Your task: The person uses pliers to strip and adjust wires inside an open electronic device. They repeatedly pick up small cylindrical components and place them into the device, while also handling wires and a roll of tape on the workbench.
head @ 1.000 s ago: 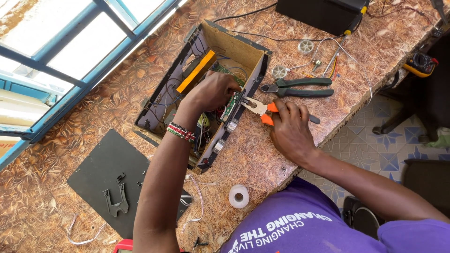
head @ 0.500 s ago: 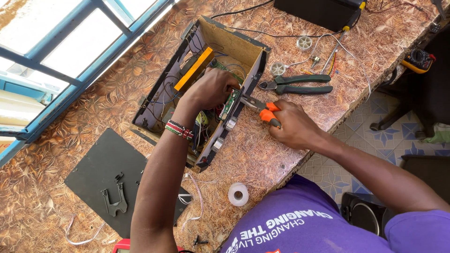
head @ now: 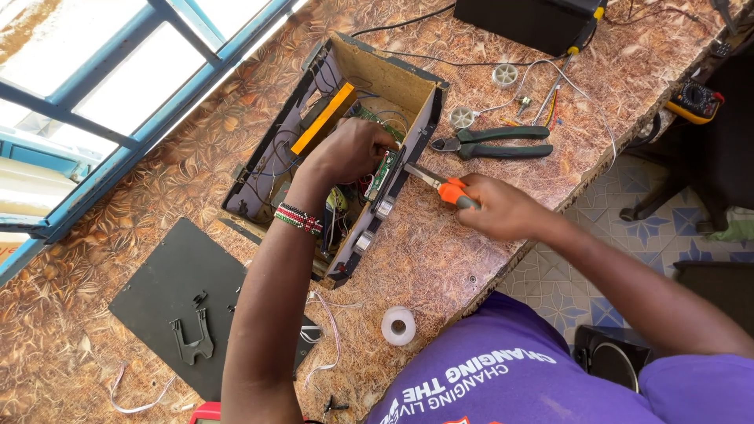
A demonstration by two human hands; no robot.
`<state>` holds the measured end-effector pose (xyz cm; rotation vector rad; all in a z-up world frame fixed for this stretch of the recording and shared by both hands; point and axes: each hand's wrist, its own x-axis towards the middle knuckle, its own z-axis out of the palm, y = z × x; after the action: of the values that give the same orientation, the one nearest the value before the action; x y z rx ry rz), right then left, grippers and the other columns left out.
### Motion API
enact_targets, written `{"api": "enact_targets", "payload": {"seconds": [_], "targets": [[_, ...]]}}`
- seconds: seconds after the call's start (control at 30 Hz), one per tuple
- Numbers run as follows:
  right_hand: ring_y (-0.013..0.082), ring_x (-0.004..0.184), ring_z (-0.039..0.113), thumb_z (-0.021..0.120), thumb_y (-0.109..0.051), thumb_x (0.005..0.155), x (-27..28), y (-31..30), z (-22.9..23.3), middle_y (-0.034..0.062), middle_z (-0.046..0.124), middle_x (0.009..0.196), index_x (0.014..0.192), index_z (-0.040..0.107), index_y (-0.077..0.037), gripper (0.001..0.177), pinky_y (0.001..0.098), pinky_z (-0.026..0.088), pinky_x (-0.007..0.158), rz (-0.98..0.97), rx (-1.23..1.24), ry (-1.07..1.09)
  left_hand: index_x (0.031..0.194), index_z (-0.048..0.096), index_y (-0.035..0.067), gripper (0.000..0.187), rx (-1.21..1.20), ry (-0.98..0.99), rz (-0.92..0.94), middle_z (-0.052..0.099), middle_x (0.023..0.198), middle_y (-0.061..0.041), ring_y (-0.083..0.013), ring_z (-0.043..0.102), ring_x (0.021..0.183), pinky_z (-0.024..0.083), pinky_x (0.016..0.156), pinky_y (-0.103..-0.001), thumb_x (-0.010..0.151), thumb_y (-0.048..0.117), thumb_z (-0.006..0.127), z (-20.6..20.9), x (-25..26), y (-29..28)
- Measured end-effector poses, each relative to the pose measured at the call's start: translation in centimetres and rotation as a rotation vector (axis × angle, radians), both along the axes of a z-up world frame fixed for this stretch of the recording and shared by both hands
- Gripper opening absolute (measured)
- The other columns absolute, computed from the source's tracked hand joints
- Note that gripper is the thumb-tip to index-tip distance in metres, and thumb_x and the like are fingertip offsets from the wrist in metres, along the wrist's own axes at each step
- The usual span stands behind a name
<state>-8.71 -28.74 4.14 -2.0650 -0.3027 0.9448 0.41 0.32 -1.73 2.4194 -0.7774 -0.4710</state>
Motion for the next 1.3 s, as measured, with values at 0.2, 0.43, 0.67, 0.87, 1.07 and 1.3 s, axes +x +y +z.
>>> {"api": "enact_targets", "payload": {"seconds": [0.2, 0.43, 0.67, 0.87, 1.07, 1.3], "targets": [[0.0384, 0.133, 0.051, 0.057, -0.015, 0.088, -5.5, 2.6, -1.3, 0.0246, 0.053, 0.147, 0.109, 0.074, 0.002, 0.032, 0.0528, 0.036, 0.104, 0.097, -0.486, -0.800, 0.075, 0.068, 0.019, 0.012, 0.027, -0.033, 0.006, 0.063, 0.071, 0.000, -0.0326, 0.063, 0.069, 0.041, 0.091, -0.050, 0.080, 0.008, 0.070, 1.6, -0.3, 0.0], [0.0302, 0.124, 0.050, 0.063, -0.010, 0.088, -5.5, 3.0, -3.3, 0.0182, 0.052, 0.145, 0.110, 0.074, 0.002, 0.027, 0.0498, 0.035, 0.102, 0.055, -0.563, -1.056, 0.068, 0.060, 0.019, 0.020, 0.056, -0.045, 0.002, 0.058, 0.069, 0.004, -0.0276, 0.059, 0.066, 0.042, 0.090, -0.049, 0.080, 0.007, 0.070, 4.8, -1.3, -0.9], [0.0260, 0.114, 0.054, 0.060, -0.007, 0.090, -4.9, 2.6, -4.3, 0.0127, 0.056, 0.138, 0.107, 0.076, -0.003, 0.024, 0.0469, 0.038, 0.097, 0.098, -0.630, -1.167, 0.066, 0.057, 0.019, 0.022, 0.059, -0.049, -0.003, 0.057, 0.069, 0.003, -0.0278, 0.058, 0.066, 0.041, 0.089, -0.049, 0.080, 0.006, 0.069, 4.2, -1.2, -0.7], [0.0300, 0.118, 0.057, 0.060, -0.005, 0.093, -4.7, 2.7, -3.3, 0.0139, 0.057, 0.138, 0.100, 0.078, -0.003, 0.019, 0.0464, 0.039, 0.097, 0.106, -0.628, -1.191, 0.070, 0.059, 0.017, 0.018, 0.033, -0.057, -0.020, 0.059, 0.071, -0.001, -0.0316, 0.060, 0.069, 0.041, 0.089, -0.051, 0.079, 0.008, 0.071, 2.0, -0.6, -0.2], [0.0277, 0.108, 0.061, 0.063, -0.010, 0.094, -4.0, 2.3, -4.4, 0.0134, 0.062, 0.127, 0.103, 0.078, -0.004, 0.018, 0.0447, 0.042, 0.093, 0.163, -0.630, -1.168, 0.072, 0.062, 0.017, 0.013, 0.011, -0.091, -0.030, 0.059, 0.072, -0.002, -0.0328, 0.062, 0.072, 0.041, 0.088, -0.050, 0.080, 0.009, 0.070, 2.2, -0.6, -0.4], [0.0325, 0.111, 0.066, 0.061, -0.023, 0.090, -3.1, 1.5, -4.0, 0.0164, 0.062, 0.127, 0.105, 0.078, -0.002, 0.032, 0.0483, 0.050, 0.096, 0.172, -0.479, -0.837, 0.073, 0.065, 0.019, 0.012, 0.009, -0.121, -0.039, 0.059, 0.070, -0.001, -0.0318, 0.061, 0.069, 0.039, 0.086, -0.046, 0.080, 0.010, 0.069, 1.3, -0.2, -0.3]]}}
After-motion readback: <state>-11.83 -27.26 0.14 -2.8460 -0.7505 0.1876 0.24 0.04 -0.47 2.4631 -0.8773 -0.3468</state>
